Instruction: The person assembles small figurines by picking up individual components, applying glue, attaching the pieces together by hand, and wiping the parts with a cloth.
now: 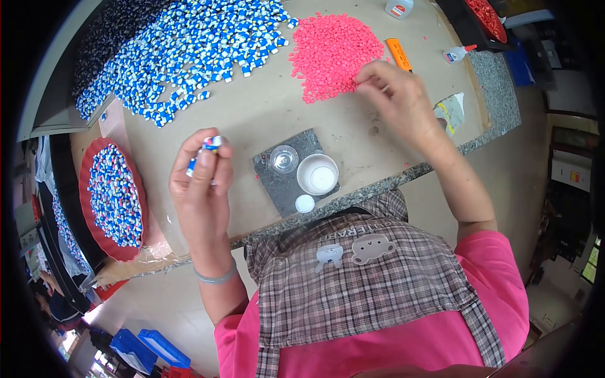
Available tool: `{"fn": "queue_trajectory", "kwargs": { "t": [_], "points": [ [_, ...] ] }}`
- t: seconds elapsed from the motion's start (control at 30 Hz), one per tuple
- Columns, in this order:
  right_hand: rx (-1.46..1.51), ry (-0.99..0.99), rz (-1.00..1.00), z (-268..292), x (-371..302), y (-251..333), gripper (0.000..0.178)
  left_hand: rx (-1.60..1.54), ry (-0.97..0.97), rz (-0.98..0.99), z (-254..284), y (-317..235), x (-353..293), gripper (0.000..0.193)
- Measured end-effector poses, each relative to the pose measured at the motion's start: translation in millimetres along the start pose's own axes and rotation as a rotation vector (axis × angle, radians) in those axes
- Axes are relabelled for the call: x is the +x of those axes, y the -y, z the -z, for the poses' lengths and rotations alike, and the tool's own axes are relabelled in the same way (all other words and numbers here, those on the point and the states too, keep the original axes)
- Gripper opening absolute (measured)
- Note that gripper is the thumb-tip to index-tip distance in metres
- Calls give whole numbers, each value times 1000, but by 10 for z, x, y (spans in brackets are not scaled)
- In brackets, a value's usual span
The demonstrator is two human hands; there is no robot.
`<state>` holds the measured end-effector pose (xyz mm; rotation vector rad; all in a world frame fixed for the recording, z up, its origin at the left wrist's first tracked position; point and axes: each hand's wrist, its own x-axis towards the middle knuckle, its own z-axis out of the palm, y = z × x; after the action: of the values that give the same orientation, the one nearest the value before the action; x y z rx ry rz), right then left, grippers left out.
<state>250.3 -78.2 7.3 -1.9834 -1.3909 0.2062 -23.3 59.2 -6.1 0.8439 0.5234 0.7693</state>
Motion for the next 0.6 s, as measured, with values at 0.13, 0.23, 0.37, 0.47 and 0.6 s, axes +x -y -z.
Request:
{"fn": "queue_trajectory", "kwargs": {
  "t": [0.13, 0.23, 0.37, 0.47, 0.6],
  "points": [
    [-103, 15, -30, 47, -47, -335, 11, -391, 44, 108, 230, 23, 49, 34],
    [-148, 76, -41, -12, -68, -341, 10, -510, -14, 150, 274, 34, 67, 35],
    [-194, 51, 66, -68, -37, -383, 9, -531, -53, 171, 267, -23, 43, 31],
    [-202, 44, 160, -69, -7, -391, 8, -498, -109, 176, 330, -49, 75, 27],
    [-151, 111, 75, -2, -31, -298, 8, -421, -142, 229, 433, -35, 304, 25]
  ]
}}
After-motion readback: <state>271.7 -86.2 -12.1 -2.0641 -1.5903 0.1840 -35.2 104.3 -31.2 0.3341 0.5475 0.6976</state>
